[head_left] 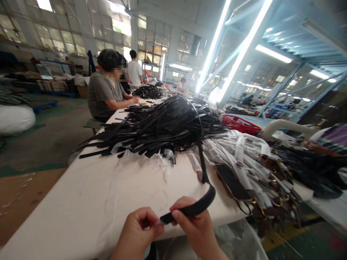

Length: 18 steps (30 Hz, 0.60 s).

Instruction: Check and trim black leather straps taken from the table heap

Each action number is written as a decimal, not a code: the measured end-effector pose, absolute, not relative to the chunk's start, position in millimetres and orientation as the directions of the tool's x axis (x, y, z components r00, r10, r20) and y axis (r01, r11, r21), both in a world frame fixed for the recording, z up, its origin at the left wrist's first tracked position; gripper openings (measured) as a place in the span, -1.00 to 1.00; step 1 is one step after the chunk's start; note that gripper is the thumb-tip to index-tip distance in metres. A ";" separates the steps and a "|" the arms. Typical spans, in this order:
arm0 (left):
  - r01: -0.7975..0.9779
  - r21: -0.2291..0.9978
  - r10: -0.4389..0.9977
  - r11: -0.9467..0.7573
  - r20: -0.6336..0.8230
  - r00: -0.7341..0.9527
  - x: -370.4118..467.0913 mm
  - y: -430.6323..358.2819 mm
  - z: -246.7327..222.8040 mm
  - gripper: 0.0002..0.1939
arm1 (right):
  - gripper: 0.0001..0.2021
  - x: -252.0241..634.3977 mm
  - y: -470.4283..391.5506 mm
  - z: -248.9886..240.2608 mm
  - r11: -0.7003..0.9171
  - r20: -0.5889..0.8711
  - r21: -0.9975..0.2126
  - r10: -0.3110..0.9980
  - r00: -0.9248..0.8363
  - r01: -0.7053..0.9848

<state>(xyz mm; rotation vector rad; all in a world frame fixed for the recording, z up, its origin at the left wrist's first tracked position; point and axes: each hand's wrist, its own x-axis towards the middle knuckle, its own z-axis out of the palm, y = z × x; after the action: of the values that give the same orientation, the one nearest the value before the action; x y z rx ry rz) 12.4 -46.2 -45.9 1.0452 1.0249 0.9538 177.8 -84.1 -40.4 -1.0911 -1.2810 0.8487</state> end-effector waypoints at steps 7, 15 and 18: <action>-0.119 0.967 0.957 0.225 -0.196 0.213 10.8 -45.5 -51.7 -0.73 | -0.87 171.2 -86.4 -30.9 0.326 0.328 -0.944 0.896 0.299 0.056; -0.108 0.962 0.945 0.249 -0.218 0.243 13.8 -48.4 -47.0 -0.76 | -0.93 176.8 -83.4 -36.2 0.374 0.389 -0.920 0.907 0.162 0.119; -0.103 0.963 0.943 0.248 -0.216 0.252 13.0 -47.7 -48.6 -0.77 | -0.92 178.4 -84.2 -37.4 0.370 0.389 -0.919 0.905 0.172 0.134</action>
<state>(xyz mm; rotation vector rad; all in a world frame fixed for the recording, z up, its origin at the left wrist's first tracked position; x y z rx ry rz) 13.0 -47.7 -48.6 1.0462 1.0413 0.9240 178.4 -84.2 -37.4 -1.0712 -1.2937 0.7306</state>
